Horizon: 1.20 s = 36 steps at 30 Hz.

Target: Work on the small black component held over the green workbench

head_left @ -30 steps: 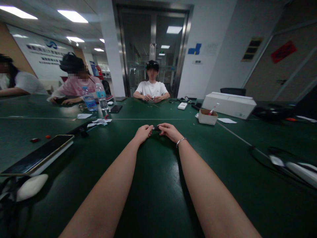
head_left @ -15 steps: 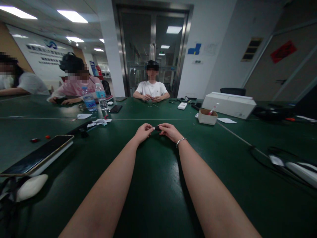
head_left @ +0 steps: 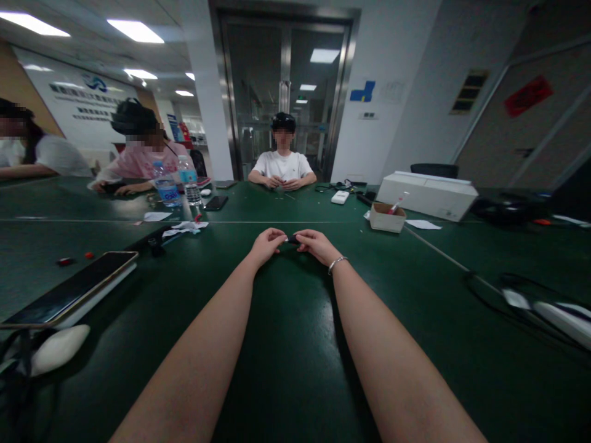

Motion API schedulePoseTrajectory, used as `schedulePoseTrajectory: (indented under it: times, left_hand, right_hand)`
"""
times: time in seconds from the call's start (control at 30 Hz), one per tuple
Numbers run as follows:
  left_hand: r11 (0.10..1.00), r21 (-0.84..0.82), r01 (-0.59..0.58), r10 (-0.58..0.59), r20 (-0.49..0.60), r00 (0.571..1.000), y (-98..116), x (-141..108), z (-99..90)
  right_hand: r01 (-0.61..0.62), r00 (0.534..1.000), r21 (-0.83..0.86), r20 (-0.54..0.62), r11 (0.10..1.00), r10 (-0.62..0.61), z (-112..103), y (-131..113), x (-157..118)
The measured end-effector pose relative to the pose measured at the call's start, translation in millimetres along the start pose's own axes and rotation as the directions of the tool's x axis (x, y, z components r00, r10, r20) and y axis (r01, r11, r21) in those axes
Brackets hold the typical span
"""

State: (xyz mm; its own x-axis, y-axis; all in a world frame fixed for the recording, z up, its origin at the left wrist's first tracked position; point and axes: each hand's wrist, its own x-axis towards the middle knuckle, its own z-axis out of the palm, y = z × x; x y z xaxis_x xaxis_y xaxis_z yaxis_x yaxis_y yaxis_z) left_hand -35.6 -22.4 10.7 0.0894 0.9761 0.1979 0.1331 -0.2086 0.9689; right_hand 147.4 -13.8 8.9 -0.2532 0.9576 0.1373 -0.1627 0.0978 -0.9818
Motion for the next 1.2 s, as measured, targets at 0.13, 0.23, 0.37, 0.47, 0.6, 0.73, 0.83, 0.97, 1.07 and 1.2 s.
schedulePoseTrajectory:
  times: [0.13,0.23,0.37,0.47,0.6,0.73,0.83,0.97,1.07,1.2]
  left_hand:
    - [0.999,0.003,0.048,-0.048,0.037,0.998,-1.5,1.7,1.3]
    - [0.999,0.048,0.021,-0.023,0.043,0.999,0.5,-0.1,2.1]
    - [0.999,0.025,0.034,-0.035,0.032,0.999,4.0,-2.7,2.2]
    - [0.998,0.023,0.051,-0.052,0.032,0.998,5.5,-3.3,2.7]
    - [0.999,0.020,0.046,-0.046,0.005,0.999,5.8,-2.7,3.4]
    - [0.997,0.016,0.072,-0.073,0.026,0.997,5.8,-1.8,2.7]
    - [0.997,0.046,0.057,-0.059,0.040,0.997,6.3,-1.6,2.0]
    - [0.998,0.042,0.057,-0.059,0.045,0.997,5.3,-0.5,1.8]
    - [0.997,0.063,0.042,-0.046,0.058,0.997,3.2,0.9,2.0]
    - [0.997,0.047,0.053,-0.056,0.059,0.997,1.6,1.9,2.2]
  right_hand:
    - [-0.012,1.000,-0.013,-0.008,1.000,0.012,0.8,-0.3,-0.1]
    - [-0.020,1.000,-0.022,-0.012,1.000,0.020,1.3,-0.8,-0.4]
    - [-0.011,1.000,-0.015,-0.008,1.000,0.011,1.1,-1.0,-0.4]
    - [-0.002,1.000,-0.017,-0.005,1.000,0.002,0.5,-0.3,0.0]
    - [0.003,1.000,-0.023,-0.005,1.000,-0.003,0.3,0.3,0.2]
    - [-0.005,1.000,-0.024,-0.010,1.000,0.004,1.0,-0.2,-0.1]
    - [-0.005,1.000,-0.023,-0.012,1.000,0.005,1.3,-0.6,-0.2]
    - [-0.009,1.000,-0.028,-0.013,1.000,0.008,1.0,-0.7,0.0]
    - [-0.010,1.000,-0.033,-0.013,0.999,0.010,0.6,-0.4,0.2]
    - [-0.002,1.000,-0.023,-0.009,1.000,0.002,0.3,0.2,0.7]
